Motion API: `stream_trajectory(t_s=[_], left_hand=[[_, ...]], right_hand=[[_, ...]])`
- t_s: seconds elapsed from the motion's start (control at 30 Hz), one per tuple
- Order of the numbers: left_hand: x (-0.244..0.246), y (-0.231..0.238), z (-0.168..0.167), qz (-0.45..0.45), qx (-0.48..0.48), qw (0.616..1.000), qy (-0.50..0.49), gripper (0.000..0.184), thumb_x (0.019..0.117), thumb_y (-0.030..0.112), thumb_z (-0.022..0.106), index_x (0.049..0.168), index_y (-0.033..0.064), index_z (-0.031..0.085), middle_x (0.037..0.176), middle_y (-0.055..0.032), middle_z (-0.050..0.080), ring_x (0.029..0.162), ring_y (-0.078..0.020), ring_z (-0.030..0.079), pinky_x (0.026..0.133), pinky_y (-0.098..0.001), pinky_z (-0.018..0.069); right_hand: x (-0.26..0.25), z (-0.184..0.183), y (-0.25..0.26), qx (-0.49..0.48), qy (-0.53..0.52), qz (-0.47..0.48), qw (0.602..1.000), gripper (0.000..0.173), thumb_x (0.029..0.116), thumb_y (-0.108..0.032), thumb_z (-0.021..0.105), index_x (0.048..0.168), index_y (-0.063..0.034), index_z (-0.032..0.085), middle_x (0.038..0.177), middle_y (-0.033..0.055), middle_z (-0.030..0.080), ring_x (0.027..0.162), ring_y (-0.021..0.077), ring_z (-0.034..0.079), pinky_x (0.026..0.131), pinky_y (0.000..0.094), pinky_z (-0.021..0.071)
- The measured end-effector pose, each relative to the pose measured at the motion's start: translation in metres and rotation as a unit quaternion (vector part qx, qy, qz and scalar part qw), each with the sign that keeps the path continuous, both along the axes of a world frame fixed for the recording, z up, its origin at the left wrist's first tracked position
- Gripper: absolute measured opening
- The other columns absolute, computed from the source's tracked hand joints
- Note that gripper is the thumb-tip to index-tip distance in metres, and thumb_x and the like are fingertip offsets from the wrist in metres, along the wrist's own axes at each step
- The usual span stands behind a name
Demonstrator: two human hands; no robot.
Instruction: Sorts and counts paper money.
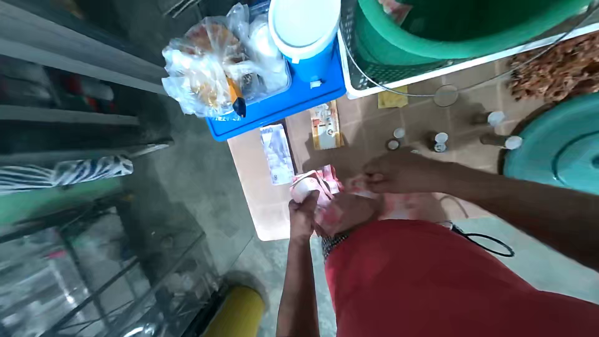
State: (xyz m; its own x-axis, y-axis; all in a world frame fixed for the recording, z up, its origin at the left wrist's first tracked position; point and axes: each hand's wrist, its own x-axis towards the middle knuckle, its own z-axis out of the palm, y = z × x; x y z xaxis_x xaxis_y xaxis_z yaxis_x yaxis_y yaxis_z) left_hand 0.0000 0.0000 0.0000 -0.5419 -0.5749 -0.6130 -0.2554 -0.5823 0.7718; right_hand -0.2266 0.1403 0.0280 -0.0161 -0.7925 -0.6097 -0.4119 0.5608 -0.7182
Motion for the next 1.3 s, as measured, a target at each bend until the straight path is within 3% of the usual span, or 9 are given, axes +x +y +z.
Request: stream_trajectory(t_s=[0.17,0.27,0.4,0.63,0.77,0.87,0.97,1.17,1.3], left_hand=[[0.027,0.022,0.008,0.043,-0.033,0.998,0.025,0.011,0.0897,0.002,0.059,0.089,0.005,0.069,0.073,-0.001,0.072,0.066,-0.0077,0.069,0.066,-0.0273,0.0597],[0.041,0.036,0.007,0.063,-0.036,0.996,0.046,0.012,0.09,0.002,0.059,0.089,0.0056,0.07,0.073,-0.0014,0.072,0.065,-0.0084,0.069,0.066,-0.0277,0.0602],[0.04,0.053,0.002,-0.037,-0.025,0.997,0.057,0.01,0.0909,0.0,0.061,0.097,0.0016,0.069,0.083,-0.003,0.075,0.077,-0.01,0.072,0.076,-0.031,0.0617],[0.023,0.021,-0.008,-0.121,0.001,0.993,0.02,0.012,0.095,-0.004,0.054,0.101,-0.0006,0.063,0.084,-0.0027,0.072,0.08,-0.0088,0.07,0.077,-0.03,0.0604],[0.03,-0.01,-0.012,-0.08,-0.003,0.997,0.001,0.01,0.0993,-0.002,0.054,0.102,-0.0023,0.063,0.085,-0.007,0.071,0.079,-0.0124,0.07,0.076,-0.0317,0.0601],[0.035,-0.02,-0.003,-0.074,0.017,0.997,0.021,0.012,0.1018,0.0,0.051,0.101,-0.0006,0.063,0.083,-0.0054,0.071,0.077,-0.0115,0.07,0.075,-0.0311,0.0604],[0.038,-0.022,0.006,-0.062,0.044,0.994,0.076,0.015,0.102,0.001,0.049,0.099,0.0025,0.064,0.083,-0.0039,0.071,0.078,-0.0111,0.07,0.075,-0.0314,0.0604],[0.037,-0.005,0.015,-0.109,0.095,0.969,0.201,0.028,0.1024,0.019,0.049,0.121,0.0047,0.064,0.107,-0.0077,0.073,0.099,-0.015,0.07,0.09,-0.036,0.0584],[0.041,-0.006,0.019,-0.114,0.102,0.977,0.15,0.021,0.1036,0.008,0.046,0.113,0.0009,0.063,0.094,-0.0087,0.074,0.086,-0.0145,0.072,0.081,-0.0335,0.0613]], right_hand=[[0.03,-0.036,0.004,-0.129,0.125,-0.06,0.982,0.051,0.0897,-0.026,0.079,0.13,0.0025,0.066,0.128,0.0274,0.061,0.12,0.0482,0.057,0.093,0.0643,0.0495],[0.038,-0.019,0.021,-0.255,0.141,-0.135,0.947,0.041,0.0937,-0.026,0.072,0.122,0.0032,0.069,0.116,0.0239,0.067,0.11,0.0426,0.063,0.091,0.0576,0.0535],[0.076,-0.01,0.04,-0.127,-0.105,-0.245,0.955,0.044,0.0966,-0.032,0.07,0.127,-0.0004,0.064,0.105,0.0143,0.07,0.092,0.0209,0.069,0.086,0.0413,0.058],[0.1,-0.007,0.022,-0.013,-0.059,-0.416,0.907,0.027,0.1044,-0.007,0.057,0.124,0.0106,0.06,0.107,0.0271,0.065,0.097,0.0343,0.064,0.092,0.0516,0.0503],[0.103,-0.069,0.029,-0.064,0.041,-0.433,0.898,0.041,0.0968,-0.012,0.07,0.132,0.0048,0.057,0.103,0.027,0.067,0.092,0.0411,0.067,0.085,0.062,0.0532],[0.104,-0.047,0.027,-0.079,0.142,-0.431,0.888,0.069,0.0911,-0.013,0.077,0.15,0.0035,0.044,0.129,0.0311,0.06,0.114,0.0487,0.061,0.098,0.0649,0.0486],[0.118,-0.014,0.027,-0.182,0.25,-0.399,0.863,0.054,0.0956,-0.015,0.071,0.14,0.0092,0.052,0.137,0.0329,0.056,0.124,0.0497,0.056,0.105,0.0614,0.0466],[0.186,0.003,-0.02,-0.161,0.015,-0.373,0.914,0.042,0.1067,-0.027,0.052,0.135,0.0037,0.056,0.113,0.0208,0.068,0.103,0.0277,0.068,0.095,0.0484,0.054],[0.191,-0.004,-0.014,-0.17,-0.038,-0.333,0.927,0.035,0.1064,-0.021,0.052,0.124,0.0075,0.06,0.104,0.02,0.067,0.094,0.0251,0.066,0.09,0.0429,0.0539]])
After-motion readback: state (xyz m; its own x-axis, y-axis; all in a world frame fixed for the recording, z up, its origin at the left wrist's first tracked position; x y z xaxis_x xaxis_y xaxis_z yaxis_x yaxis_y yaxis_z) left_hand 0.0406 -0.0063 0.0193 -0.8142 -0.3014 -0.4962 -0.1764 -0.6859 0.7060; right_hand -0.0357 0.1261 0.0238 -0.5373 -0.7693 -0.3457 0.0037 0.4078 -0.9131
